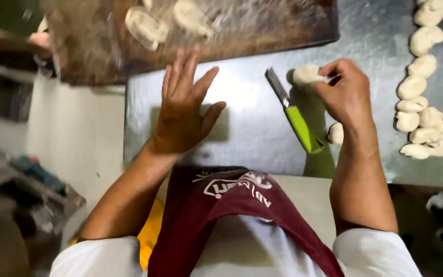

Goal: Shaping dough into decorative patterns using a knife and manual folding techniques on a metal table.

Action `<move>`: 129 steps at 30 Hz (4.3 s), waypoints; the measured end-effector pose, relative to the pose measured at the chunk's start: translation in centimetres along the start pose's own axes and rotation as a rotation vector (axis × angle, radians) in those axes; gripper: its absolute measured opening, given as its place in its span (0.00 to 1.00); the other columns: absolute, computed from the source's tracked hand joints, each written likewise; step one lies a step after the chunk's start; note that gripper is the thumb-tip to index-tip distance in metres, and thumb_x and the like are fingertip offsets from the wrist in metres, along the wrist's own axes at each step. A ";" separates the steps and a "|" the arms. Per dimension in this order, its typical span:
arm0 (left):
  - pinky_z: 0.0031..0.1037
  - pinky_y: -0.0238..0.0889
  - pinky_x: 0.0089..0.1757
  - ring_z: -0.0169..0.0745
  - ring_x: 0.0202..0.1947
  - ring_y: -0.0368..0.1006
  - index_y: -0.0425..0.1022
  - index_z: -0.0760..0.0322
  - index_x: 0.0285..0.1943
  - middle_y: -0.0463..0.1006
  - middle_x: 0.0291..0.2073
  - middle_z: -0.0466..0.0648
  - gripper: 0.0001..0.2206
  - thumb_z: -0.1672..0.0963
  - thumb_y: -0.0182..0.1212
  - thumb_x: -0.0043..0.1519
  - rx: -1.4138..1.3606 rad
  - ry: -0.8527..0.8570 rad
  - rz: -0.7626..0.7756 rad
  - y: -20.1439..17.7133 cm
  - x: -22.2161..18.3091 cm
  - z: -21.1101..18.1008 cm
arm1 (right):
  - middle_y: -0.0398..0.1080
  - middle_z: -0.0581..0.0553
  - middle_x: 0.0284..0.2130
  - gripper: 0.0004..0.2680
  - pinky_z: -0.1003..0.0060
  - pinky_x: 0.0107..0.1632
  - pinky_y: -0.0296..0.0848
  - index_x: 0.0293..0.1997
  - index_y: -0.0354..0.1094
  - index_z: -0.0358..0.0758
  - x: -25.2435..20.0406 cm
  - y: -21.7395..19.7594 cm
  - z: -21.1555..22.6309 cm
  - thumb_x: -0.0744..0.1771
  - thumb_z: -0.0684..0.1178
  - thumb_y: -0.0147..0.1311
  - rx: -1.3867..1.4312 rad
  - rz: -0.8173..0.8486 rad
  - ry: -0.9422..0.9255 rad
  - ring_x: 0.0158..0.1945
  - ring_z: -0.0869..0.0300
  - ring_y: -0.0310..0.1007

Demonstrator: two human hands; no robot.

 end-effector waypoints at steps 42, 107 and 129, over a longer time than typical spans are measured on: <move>0.68 0.41 0.64 0.60 0.75 0.54 0.61 0.66 0.77 0.59 0.76 0.58 0.43 0.40 0.67 0.57 0.352 -0.022 0.062 11.2 -12.8 -8.7 | 0.59 0.25 0.56 0.29 0.33 0.50 0.74 0.73 0.52 0.29 -9.8 5.9 -0.1 0.64 0.45 0.59 -0.541 0.287 -0.433 0.54 0.28 0.64; 0.29 0.83 0.30 0.45 0.26 0.83 0.73 0.75 0.53 0.82 0.30 0.57 0.20 0.61 0.68 0.51 -1.039 -1.169 -0.153 8.7 -13.9 0.5 | 0.76 0.42 0.32 0.07 0.67 0.32 0.82 0.46 0.74 0.40 -11.6 12.1 4.1 0.65 0.45 0.56 0.599 0.460 0.166 0.31 0.56 0.82; 0.43 0.56 0.63 0.54 0.66 0.61 0.49 0.67 0.78 0.62 0.66 0.59 0.39 0.47 0.64 0.63 -0.159 -0.467 0.445 6.2 -8.3 -1.8 | 0.70 0.44 0.46 0.03 0.62 0.52 0.68 0.44 0.73 0.42 -12.1 10.3 6.1 0.68 0.42 0.59 0.212 0.339 -0.322 0.50 0.54 0.71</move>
Point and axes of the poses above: each hand's wrist, its own x-axis towards the middle knuckle, its own y-axis out of the palm, z = x × y, the point moved 6 cm from there along x, towards the middle knuckle
